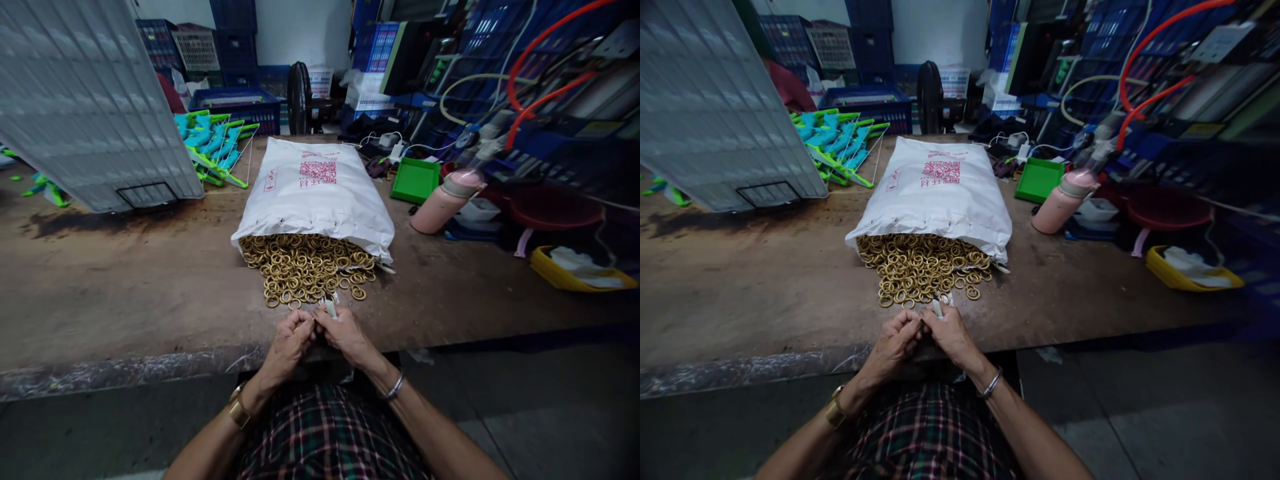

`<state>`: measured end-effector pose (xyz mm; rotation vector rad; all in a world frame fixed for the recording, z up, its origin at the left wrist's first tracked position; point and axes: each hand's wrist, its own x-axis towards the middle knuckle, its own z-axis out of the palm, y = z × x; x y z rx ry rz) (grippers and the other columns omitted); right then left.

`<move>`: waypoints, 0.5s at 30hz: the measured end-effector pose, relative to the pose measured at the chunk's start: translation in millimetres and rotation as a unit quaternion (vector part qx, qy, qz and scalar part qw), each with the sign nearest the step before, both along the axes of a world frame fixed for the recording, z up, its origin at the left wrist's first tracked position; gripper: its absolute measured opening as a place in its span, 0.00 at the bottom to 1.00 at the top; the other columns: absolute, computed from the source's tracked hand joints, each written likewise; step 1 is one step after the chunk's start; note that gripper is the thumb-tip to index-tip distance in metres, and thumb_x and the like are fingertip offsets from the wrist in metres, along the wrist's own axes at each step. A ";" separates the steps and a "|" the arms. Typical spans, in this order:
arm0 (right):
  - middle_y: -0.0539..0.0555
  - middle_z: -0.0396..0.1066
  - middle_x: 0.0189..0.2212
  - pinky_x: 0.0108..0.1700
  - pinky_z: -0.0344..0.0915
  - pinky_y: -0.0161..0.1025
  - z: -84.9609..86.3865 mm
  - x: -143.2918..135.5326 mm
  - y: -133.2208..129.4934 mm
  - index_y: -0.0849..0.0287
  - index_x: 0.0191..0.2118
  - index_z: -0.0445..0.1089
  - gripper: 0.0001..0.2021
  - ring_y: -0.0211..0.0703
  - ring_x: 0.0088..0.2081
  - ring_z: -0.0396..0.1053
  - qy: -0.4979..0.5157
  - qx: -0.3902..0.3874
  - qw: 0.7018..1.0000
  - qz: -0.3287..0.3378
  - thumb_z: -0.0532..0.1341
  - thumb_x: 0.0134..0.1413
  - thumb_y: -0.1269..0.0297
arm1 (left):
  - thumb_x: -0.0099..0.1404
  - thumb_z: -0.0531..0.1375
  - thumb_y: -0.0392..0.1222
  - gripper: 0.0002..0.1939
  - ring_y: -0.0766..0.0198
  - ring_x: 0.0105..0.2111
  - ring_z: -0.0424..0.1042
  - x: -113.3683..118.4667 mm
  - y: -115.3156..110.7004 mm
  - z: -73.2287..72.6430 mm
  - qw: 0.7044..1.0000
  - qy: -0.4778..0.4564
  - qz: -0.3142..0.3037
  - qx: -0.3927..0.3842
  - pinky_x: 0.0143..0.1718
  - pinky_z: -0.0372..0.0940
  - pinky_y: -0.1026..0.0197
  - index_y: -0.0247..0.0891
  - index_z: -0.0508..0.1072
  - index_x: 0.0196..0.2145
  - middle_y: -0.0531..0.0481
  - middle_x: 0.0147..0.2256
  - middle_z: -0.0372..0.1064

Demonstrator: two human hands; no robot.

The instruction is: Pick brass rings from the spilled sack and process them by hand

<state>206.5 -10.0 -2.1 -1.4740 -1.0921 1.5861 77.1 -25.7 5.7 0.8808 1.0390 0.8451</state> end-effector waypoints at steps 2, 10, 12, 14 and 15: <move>0.41 0.49 0.10 0.14 0.41 0.29 -4.3 0.6 0.1 0.58 0.21 0.59 0.16 0.27 0.12 0.44 -0.022 0.012 1.000 0.002 0.56 0.48 0.51 | 0.56 0.57 0.54 0.17 0.77 0.15 0.46 -0.8 -1.3 0.3 0.999 -0.037 -0.003 -0.012 0.15 0.41 0.70 0.36 0.63 0.28 0.58 0.22 0.58; 0.44 0.53 0.12 0.19 0.48 0.30 -3.8 5.5 2.9 0.58 0.20 0.60 0.15 0.31 0.15 0.50 -0.095 0.072 0.992 0.028 0.52 0.52 0.55 | 0.55 0.60 0.52 0.16 0.79 0.15 0.46 -0.9 -3.1 5.9 0.991 -0.124 -0.005 -0.056 0.15 0.38 0.71 0.36 0.62 0.28 0.57 0.25 0.59; 0.46 0.57 0.14 0.23 0.52 0.31 -3.2 6.9 2.5 0.59 0.20 0.60 0.15 0.32 0.18 0.54 -0.166 0.112 0.979 0.020 0.50 0.52 0.58 | 0.55 0.60 0.51 0.16 0.79 0.15 0.46 -0.8 -2.9 5.2 0.990 -0.130 0.005 -0.062 0.15 0.39 0.71 0.36 0.61 0.27 0.58 0.23 0.57; 0.48 0.60 0.17 0.26 0.53 0.32 -3.0 7.8 0.0 0.59 0.22 0.60 0.13 0.34 0.21 0.56 -0.245 0.168 0.954 0.041 0.49 0.53 0.61 | 0.55 0.60 0.52 0.16 0.79 0.15 0.46 -0.7 -2.7 3.9 0.990 -0.121 0.020 -0.063 0.14 0.39 0.72 0.36 0.61 0.27 0.59 0.22 0.56; 0.48 0.61 0.18 0.27 0.53 0.32 -3.1 8.0 -1.9 0.59 0.23 0.61 0.12 0.35 0.21 0.57 -0.277 0.194 0.939 0.065 0.48 0.53 0.63 | 0.54 0.60 0.52 0.17 0.79 0.15 0.47 -0.5 -2.6 3.2 0.991 -0.114 0.027 -0.060 0.14 0.39 0.72 0.36 0.61 0.28 0.59 0.22 0.56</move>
